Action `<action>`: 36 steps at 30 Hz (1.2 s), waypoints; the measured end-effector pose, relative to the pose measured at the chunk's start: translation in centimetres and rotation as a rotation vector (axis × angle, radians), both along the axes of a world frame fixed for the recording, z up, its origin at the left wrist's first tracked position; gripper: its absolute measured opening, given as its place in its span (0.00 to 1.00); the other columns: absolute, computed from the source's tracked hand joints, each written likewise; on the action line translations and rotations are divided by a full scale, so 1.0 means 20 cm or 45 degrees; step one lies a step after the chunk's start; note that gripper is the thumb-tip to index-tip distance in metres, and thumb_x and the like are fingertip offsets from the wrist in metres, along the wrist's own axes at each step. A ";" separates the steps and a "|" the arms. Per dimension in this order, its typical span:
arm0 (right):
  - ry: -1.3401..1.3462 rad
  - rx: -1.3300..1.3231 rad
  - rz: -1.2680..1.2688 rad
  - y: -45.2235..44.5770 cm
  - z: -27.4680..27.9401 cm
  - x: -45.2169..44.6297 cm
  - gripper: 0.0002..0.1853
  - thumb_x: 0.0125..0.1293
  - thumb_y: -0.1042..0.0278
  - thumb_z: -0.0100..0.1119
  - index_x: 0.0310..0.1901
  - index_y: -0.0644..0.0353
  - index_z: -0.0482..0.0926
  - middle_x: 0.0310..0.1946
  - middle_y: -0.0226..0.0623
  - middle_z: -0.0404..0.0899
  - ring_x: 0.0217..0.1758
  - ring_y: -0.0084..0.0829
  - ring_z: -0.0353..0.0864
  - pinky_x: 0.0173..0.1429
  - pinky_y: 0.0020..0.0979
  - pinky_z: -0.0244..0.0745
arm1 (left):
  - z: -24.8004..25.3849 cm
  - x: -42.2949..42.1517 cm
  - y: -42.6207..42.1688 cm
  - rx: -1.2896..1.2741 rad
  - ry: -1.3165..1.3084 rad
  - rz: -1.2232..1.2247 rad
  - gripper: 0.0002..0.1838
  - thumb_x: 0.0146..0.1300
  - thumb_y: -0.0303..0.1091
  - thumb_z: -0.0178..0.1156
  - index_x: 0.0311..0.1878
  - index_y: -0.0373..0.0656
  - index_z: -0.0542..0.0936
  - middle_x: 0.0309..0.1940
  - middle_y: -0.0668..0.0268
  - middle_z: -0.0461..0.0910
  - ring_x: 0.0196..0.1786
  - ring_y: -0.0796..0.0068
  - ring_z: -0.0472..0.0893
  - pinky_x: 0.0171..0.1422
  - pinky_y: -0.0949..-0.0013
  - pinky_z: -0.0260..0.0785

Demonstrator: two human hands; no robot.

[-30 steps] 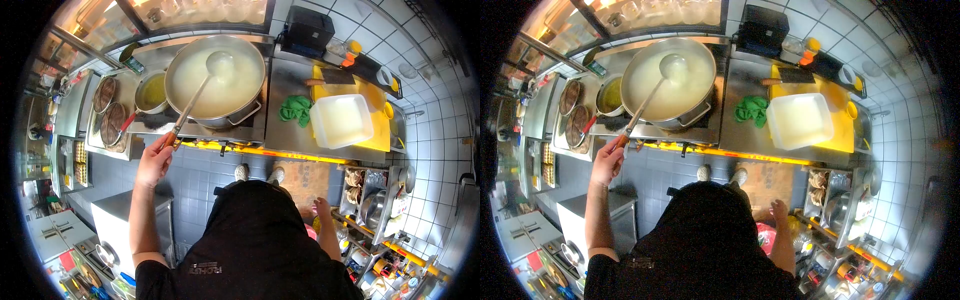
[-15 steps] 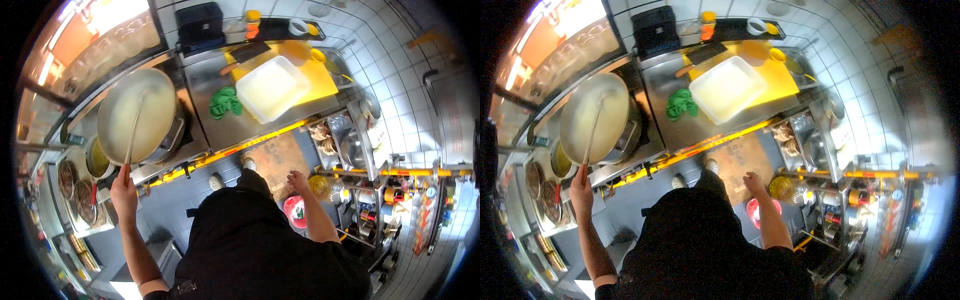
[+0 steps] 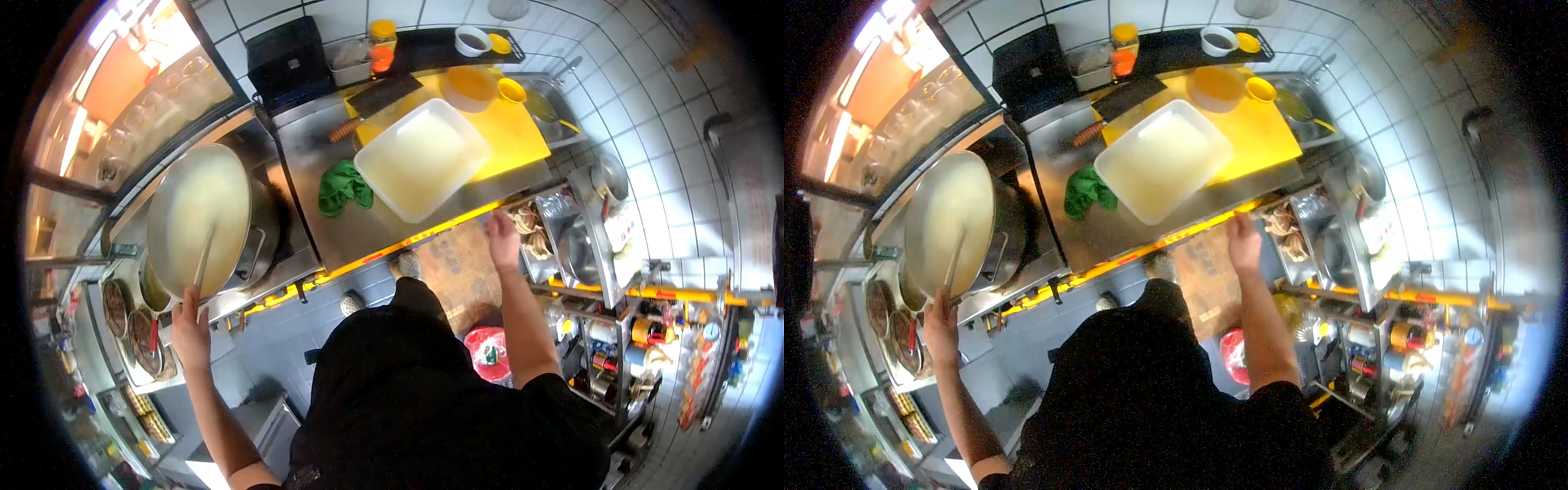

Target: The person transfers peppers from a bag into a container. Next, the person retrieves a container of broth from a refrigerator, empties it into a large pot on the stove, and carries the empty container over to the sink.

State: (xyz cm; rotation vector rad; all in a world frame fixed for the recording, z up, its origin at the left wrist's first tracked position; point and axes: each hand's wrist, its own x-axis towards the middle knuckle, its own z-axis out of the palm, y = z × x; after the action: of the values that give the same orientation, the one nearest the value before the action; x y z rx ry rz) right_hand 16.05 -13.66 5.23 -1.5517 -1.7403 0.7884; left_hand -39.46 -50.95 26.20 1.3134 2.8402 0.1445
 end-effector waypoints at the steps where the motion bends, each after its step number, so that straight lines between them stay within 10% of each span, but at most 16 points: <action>1: 0.155 0.027 -0.082 0.09 0.08 -0.04 0.15 0.71 0.68 0.58 0.55 0.66 0.80 0.43 0.52 0.85 0.45 0.43 0.86 0.49 0.38 0.80 | 0.01 0.02 0.01 0.055 0.155 -0.023 0.28 0.64 0.33 0.65 0.69 0.50 0.74 0.50 0.52 0.79 0.48 0.46 0.81 0.50 0.51 0.75; 5: -0.260 0.525 0.083 0.52 0.26 -0.07 0.14 0.70 0.69 0.61 0.53 0.67 0.81 0.44 0.52 0.83 0.46 0.46 0.85 0.49 0.40 0.80 | 0.06 0.22 0.08 0.413 0.673 -0.023 0.26 0.63 0.27 0.66 0.66 0.38 0.76 0.54 0.49 0.80 0.53 0.49 0.78 0.61 0.55 0.73; 10: -0.011 0.281 0.253 1.01 0.24 -0.13 0.18 0.71 0.66 0.63 0.58 0.65 0.78 0.50 0.43 0.83 0.54 0.35 0.82 0.57 0.34 0.80 | -0.03 0.79 0.52 0.715 -0.188 0.009 0.22 0.55 0.16 0.65 0.55 0.37 0.81 0.45 0.56 0.83 0.39 0.62 0.83 0.45 0.62 0.77; 13: -0.120 0.080 0.499 1.15 0.31 -0.25 0.20 0.70 0.66 0.64 0.60 0.65 0.78 0.43 0.36 0.82 0.46 0.26 0.80 0.50 0.27 0.77 | -0.36 1.10 0.92 0.737 -0.835 0.165 0.21 0.59 0.28 0.70 0.56 0.37 0.78 0.43 0.52 0.82 0.36 0.62 0.85 0.40 0.60 0.79; 16: -0.166 -0.100 0.720 1.28 0.24 -0.33 0.20 0.69 0.66 0.64 0.60 0.64 0.78 0.43 0.41 0.83 0.44 0.31 0.81 0.50 0.32 0.77 | -0.49 1.27 1.24 0.613 -1.082 0.160 0.21 0.62 0.40 0.68 0.50 0.35 0.77 0.41 0.43 0.81 0.40 0.42 0.82 0.46 0.51 0.77; 36: -0.234 -0.198 1.013 1.25 0.28 -0.36 0.16 0.70 0.68 0.57 0.55 0.65 0.79 0.38 0.43 0.84 0.37 0.34 0.81 0.45 0.37 0.74 | -0.65 1.42 1.55 0.414 -0.974 0.391 0.17 0.58 0.28 0.55 0.51 0.37 0.68 0.40 0.41 0.82 0.46 0.37 0.82 0.54 0.42 0.72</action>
State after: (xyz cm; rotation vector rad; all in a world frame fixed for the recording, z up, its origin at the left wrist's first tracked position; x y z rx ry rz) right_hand 8.88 11.34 10.83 -1.0095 -2.5254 1.2006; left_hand -11.01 -19.85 13.26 0.6145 2.3547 0.9180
